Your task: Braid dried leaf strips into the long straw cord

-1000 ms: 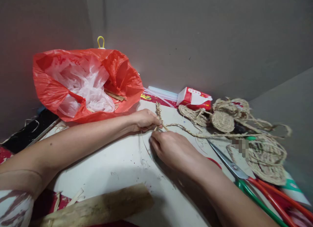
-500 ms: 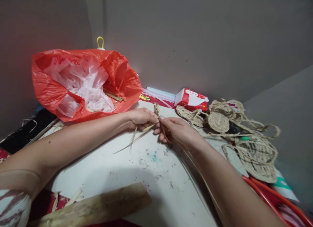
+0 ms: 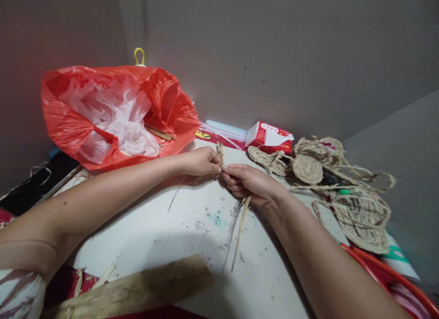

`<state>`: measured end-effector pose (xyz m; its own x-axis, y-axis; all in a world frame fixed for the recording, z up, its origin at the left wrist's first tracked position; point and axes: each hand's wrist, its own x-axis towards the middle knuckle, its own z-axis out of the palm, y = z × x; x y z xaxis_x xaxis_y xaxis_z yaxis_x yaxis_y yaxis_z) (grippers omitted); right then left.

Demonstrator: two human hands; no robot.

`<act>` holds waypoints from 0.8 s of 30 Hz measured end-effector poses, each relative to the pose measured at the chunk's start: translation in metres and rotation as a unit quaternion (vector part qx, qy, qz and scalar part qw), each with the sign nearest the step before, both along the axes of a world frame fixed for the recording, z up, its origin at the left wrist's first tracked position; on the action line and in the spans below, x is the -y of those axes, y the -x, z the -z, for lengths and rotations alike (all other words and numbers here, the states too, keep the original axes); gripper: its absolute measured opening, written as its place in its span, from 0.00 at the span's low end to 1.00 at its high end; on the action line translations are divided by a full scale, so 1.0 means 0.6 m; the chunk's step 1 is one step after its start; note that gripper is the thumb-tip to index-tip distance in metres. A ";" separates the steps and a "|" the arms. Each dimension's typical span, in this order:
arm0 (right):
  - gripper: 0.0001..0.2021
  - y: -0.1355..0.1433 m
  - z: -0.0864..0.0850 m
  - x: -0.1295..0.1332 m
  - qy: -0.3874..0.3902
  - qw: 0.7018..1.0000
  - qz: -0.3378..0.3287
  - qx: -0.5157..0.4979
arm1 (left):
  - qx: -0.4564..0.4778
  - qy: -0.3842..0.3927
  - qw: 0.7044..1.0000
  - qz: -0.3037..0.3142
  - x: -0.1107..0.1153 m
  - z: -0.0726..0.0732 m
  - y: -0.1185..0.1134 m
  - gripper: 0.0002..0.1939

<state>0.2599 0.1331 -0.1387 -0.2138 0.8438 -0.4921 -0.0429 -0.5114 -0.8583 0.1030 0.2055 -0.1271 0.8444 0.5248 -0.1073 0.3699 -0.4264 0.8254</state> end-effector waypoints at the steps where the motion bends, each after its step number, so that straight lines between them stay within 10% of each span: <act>1: 0.15 0.002 0.001 0.001 0.000 1.000 0.016 -0.005 | -0.008 -0.015 1.000 0.005 0.000 -0.005 0.002 0.07; 10: 0.09 0.024 0.010 0.007 -0.030 0.992 0.121 0.027 | -0.116 -0.185 0.976 -0.020 0.021 -0.033 0.003 0.12; 15: 0.19 0.035 0.008 0.013 -0.035 0.989 0.144 0.005 | -0.170 -0.300 0.936 -0.073 0.071 -0.020 -0.010 0.14; 24: 0.12 0.042 0.014 0.019 -0.035 0.984 0.173 0.020 | -0.117 -0.330 0.936 0.010 0.128 0.009 -0.016 0.09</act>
<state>0.2347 0.1219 -0.1470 0.1098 0.8949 -0.4326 -0.1692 -0.4121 -0.8953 0.1126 0.1285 -0.1325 0.8488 0.5263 0.0510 0.4945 -0.8242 0.2758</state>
